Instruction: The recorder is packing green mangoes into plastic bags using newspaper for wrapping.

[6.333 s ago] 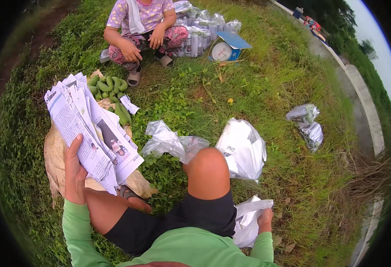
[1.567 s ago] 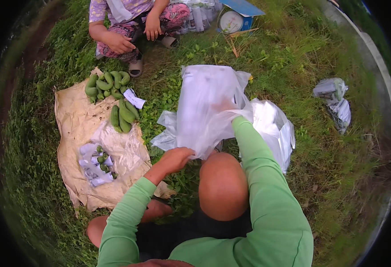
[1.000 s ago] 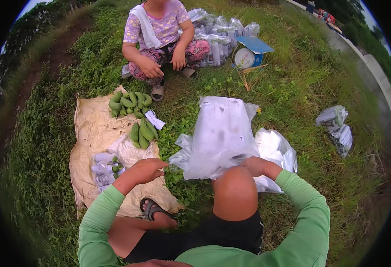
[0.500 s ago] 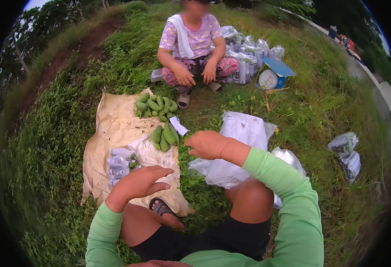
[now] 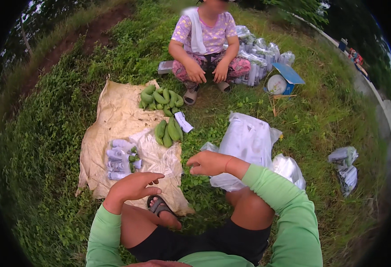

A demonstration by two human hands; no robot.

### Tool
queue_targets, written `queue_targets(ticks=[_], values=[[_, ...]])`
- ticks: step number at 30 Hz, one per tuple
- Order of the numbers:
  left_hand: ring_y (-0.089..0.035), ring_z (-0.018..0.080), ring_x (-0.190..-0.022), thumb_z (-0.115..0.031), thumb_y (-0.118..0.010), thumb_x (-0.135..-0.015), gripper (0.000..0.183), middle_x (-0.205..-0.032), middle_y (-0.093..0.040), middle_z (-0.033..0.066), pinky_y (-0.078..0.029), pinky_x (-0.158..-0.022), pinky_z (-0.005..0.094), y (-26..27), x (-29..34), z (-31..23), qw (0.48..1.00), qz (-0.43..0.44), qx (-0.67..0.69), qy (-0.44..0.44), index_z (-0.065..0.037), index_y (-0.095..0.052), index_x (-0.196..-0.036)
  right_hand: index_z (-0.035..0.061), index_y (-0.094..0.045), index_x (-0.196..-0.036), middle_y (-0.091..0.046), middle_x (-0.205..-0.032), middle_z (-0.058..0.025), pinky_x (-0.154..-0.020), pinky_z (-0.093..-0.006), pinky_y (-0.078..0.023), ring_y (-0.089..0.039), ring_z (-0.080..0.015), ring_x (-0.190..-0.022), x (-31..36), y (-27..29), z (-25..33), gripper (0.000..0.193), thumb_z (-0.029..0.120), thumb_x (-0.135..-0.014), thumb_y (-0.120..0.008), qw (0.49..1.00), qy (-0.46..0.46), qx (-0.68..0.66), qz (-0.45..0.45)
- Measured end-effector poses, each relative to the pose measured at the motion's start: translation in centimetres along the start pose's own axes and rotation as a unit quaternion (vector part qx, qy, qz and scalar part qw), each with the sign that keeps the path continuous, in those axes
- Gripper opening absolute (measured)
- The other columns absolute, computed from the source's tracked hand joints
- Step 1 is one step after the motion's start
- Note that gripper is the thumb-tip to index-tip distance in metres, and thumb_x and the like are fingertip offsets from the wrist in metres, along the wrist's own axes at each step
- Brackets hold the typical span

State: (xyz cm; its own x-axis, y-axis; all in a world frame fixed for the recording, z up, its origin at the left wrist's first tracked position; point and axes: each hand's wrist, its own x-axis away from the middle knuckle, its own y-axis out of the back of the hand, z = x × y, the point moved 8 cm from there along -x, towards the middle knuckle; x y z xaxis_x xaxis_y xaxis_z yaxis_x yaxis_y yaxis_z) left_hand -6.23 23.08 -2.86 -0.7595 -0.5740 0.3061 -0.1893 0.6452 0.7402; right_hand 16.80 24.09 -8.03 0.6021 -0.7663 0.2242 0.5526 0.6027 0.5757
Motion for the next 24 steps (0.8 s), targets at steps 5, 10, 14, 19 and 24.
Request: queue_targets(ticks=[5,10,14,19,24], values=[[-0.071,0.0399,-0.11,-0.033,-0.076,-0.098,0.058,-0.12,-0.073,0.0239,-0.056,-0.092,0.0454,0.2,1.2,0.8,1.0,-0.007,0.03,0.005,-0.004,-0.06,-0.146,-0.0002,-0.066,-0.138,-0.078,-0.111,-0.0191,-0.091,-0.0419,-0.057,-0.075,-0.0312,-0.101,-1.4,-4.4,-0.5,0.049,0.031,-0.1,-0.07,0.995,-0.031,-0.011,0.099],[-0.072,0.0407,-0.107,-0.033,-0.076,-0.097,0.058,-0.118,-0.074,0.0249,-0.057,-0.09,0.0455,0.4,1.5,0.7,0.999,-0.012,0.033,0.005,-0.004,-0.06,-0.146,0.0003,-0.067,-0.136,-0.077,-0.114,-0.0195,-0.092,-0.0417,-0.056,-0.074,-0.0311,-0.104,-2.4,-7.4,-0.1,0.047,0.03,-0.099,-0.071,0.988,-0.016,-0.007,0.153],[-0.072,0.0402,-0.109,-0.033,-0.075,-0.098,0.058,-0.12,-0.073,0.0244,-0.057,-0.091,0.0458,0.6,1.5,0.1,1.0,-0.011,0.022,0.0,-0.004,-0.06,-0.146,0.0012,-0.068,-0.135,-0.077,-0.117,-0.0192,-0.093,-0.0427,-0.056,-0.074,-0.0326,-0.108,-3.0,-8.5,-0.1,0.047,0.03,-0.098,-0.072,0.987,-0.001,0.015,0.16],[-0.071,0.04,-0.112,-0.033,-0.075,-0.098,0.059,-0.124,-0.073,0.0239,-0.057,-0.093,0.0467,0.9,1.6,-0.1,1.0,-0.008,0.017,0.007,-0.004,-0.059,-0.147,0.0015,-0.069,-0.133,-0.077,-0.119,-0.0192,-0.095,-0.0423,-0.056,-0.073,-0.0333,-0.11,-3.3,-9.2,-0.2,0.046,0.03,-0.097,-0.072,0.985,0.009,0.002,0.171],[-0.071,0.0402,-0.114,-0.035,-0.073,-0.099,0.058,-0.125,-0.072,0.0242,-0.056,-0.095,0.0467,1.1,1.8,-0.1,1.0,-0.013,0.019,-0.004,-0.004,-0.059,-0.146,0.001,-0.068,-0.133,-0.077,-0.118,-0.019,-0.093,-0.0418,-0.056,-0.074,-0.0317,-0.109,-3.0,-10.0,-0.4,0.045,0.029,-0.098,-0.072,0.98,-0.021,-0.015,0.199]])
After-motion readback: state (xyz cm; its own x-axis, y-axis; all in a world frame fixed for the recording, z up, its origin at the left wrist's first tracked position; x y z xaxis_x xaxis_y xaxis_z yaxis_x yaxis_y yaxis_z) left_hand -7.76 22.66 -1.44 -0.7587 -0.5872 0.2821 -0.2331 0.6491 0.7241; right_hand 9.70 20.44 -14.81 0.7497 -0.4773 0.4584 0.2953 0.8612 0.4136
